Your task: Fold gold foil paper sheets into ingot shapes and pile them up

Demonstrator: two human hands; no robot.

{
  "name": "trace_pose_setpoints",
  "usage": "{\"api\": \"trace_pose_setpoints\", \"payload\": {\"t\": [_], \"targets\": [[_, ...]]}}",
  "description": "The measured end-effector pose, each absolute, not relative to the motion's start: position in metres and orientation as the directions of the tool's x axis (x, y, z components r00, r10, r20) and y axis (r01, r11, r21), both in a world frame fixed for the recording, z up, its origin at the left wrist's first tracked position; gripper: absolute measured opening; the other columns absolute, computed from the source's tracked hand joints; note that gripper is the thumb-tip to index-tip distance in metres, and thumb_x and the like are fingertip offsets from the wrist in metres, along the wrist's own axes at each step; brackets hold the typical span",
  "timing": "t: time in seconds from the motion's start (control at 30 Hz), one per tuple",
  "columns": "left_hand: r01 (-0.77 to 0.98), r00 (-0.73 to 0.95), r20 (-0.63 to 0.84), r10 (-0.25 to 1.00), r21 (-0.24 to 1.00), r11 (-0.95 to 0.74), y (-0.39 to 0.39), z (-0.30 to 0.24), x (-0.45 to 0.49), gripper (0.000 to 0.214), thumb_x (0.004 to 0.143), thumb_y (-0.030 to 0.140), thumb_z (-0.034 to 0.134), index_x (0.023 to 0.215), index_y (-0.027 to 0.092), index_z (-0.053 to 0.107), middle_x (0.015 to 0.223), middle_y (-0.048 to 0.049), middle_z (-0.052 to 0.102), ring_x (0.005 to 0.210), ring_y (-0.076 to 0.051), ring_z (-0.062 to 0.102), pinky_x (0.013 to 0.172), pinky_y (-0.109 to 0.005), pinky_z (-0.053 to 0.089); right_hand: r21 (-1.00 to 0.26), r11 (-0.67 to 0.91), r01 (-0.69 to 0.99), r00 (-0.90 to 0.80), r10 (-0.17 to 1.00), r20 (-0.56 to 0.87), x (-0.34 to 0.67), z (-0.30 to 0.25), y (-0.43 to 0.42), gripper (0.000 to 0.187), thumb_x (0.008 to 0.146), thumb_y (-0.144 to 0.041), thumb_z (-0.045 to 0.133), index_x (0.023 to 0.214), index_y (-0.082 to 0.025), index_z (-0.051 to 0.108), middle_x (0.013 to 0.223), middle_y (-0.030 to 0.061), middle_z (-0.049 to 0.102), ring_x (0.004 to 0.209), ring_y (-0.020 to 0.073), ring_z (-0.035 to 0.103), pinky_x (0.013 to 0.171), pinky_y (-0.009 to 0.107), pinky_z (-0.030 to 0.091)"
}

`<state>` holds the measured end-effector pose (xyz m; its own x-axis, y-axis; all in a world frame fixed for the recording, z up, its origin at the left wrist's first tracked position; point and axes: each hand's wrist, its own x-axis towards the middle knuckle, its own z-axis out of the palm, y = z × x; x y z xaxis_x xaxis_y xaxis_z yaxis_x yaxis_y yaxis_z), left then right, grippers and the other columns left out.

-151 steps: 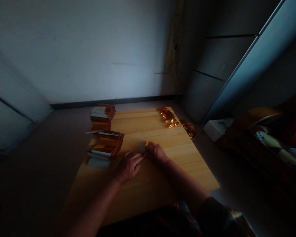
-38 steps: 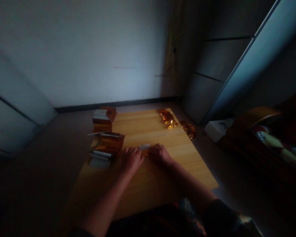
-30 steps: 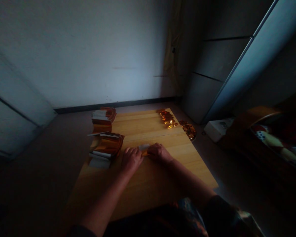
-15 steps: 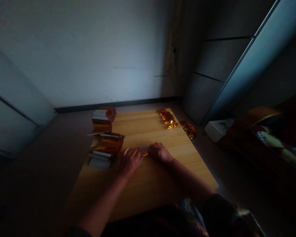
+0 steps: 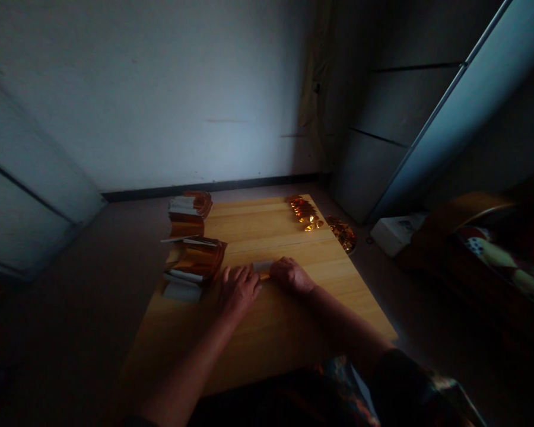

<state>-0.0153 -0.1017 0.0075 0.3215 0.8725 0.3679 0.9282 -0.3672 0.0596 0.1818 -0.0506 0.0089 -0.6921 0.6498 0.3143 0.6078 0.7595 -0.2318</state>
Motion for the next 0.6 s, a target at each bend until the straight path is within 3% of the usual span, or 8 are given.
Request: {"api": "trace_pose_setpoints", "payload": {"t": [0.13,0.27,0.6], "targets": [[0.953,0.279,0.392,0.877,-0.004,-0.302,-0.103,0.007,-0.005,0.016,0.084,0.021,0.049,0.092,0.023,0.063,0.109,-0.0118,0.066,0.104,-0.027,0.057,0.099,-0.057,0.031,-0.312,0.717,0.623,-0.640,0.697,0.323,0.180,0.004,-0.042,0.016,0.089,-0.025,0.054,0.083,-0.019,0.068,0.089,0.0049,0.064,0.083,0.0153,0.050,0.076,0.027,0.033],[0.953,0.297,0.377,0.877,-0.061,-0.296,-0.107,0.005,-0.004,0.021,0.085,0.019,0.047,0.098,0.026,0.063,0.115,-0.0132,0.063,0.108,-0.029,0.056,0.099,-0.058,0.031,-0.324,0.741,0.588,-0.666,0.671,0.326,0.180,-0.002,-0.029,0.013,0.086,-0.022,0.057,0.080,-0.017,0.069,0.081,0.0047,0.064,0.079,0.0151,0.052,0.077,0.027,0.036],[0.925,0.354,0.309,0.883,0.023,-0.379,-0.109,-0.003,-0.015,0.026,0.085,0.018,0.047,0.103,0.027,0.062,0.129,-0.0129,0.055,0.120,-0.029,0.049,0.103,-0.062,0.024,-0.310,0.731,0.609,-0.696,0.679,0.233,0.175,0.005,-0.018,0.012,0.083,-0.026,0.061,0.080,-0.016,0.067,0.079,0.0033,0.061,0.076,0.0134,0.053,0.070,0.023,0.039]]}}
